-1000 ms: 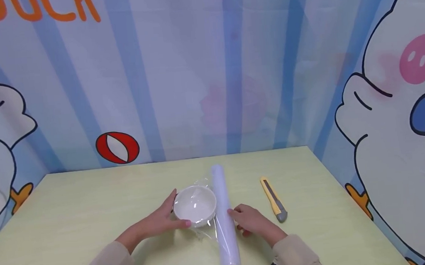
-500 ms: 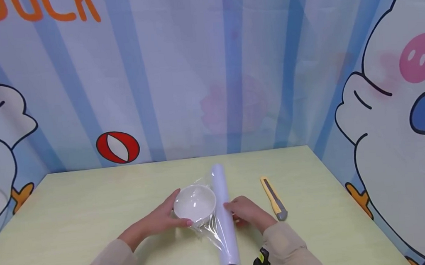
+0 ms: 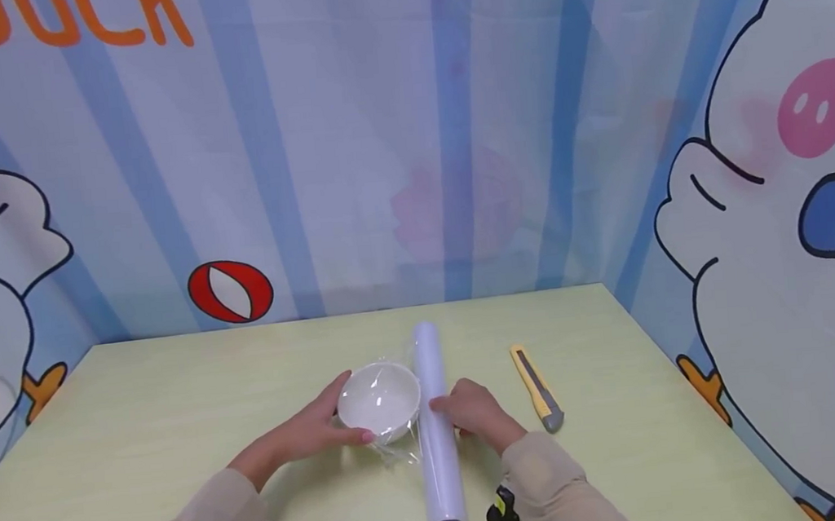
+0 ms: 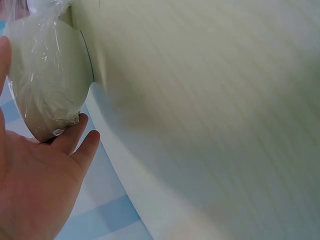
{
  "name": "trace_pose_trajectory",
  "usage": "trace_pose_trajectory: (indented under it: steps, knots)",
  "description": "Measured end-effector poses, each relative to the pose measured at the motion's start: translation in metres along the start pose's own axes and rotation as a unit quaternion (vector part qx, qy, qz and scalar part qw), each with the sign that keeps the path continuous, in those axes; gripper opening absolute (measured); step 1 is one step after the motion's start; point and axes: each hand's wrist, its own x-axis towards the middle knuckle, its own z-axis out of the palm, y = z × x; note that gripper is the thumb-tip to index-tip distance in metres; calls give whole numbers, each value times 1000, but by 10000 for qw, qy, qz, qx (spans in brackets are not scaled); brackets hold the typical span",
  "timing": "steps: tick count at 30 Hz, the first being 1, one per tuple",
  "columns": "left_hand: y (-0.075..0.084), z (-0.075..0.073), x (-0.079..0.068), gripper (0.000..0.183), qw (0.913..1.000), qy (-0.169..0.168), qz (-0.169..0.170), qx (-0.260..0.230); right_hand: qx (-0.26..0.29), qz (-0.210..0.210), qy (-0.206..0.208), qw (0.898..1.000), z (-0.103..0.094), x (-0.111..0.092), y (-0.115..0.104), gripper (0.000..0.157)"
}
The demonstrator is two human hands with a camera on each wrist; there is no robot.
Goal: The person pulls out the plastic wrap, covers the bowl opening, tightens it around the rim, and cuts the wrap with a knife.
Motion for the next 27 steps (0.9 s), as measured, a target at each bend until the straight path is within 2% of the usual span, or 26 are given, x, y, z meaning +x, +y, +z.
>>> trace_pose_trajectory:
  steps: [10, 19, 23, 27]
  knots:
    - [0, -5, -3, 110, 10000, -15, 59, 67, -665, -195, 161, 9975, -8, -2, -2, 28]
    - [-3, -5, -8, 111, 10000, 30, -19, 32, -1279, -541, 440, 9893, -8, -4, 2, 34]
    - [-2, -5, -10, 111, 9999, 33, -100, -25, -1194, -538, 212, 9912, -9, -6, 8, 40]
    - [-3, -5, -9, 111, 9999, 38, -99, -43, -811, -519, -73, 9953, -9, -8, 12, 48]
